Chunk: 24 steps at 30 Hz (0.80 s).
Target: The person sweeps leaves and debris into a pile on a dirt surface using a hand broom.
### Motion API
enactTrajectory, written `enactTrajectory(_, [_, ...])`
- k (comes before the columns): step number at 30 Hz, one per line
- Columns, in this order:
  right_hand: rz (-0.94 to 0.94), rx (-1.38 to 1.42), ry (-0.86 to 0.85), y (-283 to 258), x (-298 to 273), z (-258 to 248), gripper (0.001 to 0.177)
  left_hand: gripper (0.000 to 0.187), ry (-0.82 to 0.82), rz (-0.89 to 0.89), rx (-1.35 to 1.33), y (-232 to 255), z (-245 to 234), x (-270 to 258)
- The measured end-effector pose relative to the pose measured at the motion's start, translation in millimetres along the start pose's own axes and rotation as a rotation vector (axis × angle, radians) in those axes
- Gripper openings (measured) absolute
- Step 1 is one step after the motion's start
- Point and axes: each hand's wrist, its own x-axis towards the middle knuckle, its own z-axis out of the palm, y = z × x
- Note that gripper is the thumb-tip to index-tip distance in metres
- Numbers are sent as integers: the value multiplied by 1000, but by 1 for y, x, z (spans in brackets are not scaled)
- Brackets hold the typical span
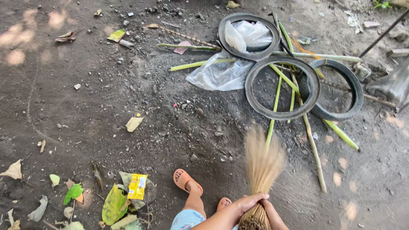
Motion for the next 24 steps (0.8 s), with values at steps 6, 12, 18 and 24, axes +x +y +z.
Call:
enactTrajectory(6, [134,-274,-322,16,81,123,48,56,463,163,-132,71,-98,-77])
enactTrajectory(12, [309,-508,-700,-21,62,246,49,73,921,566,-561,131,-119,-204])
enactTrajectory(18, [265,-524,-334,-85,-47,224,53,84,674,435,-322,151,-98,-192])
enactTrajectory(24, [189,-134,2,-156,-38,186,49,68,712,432,-184,136,-154,-167])
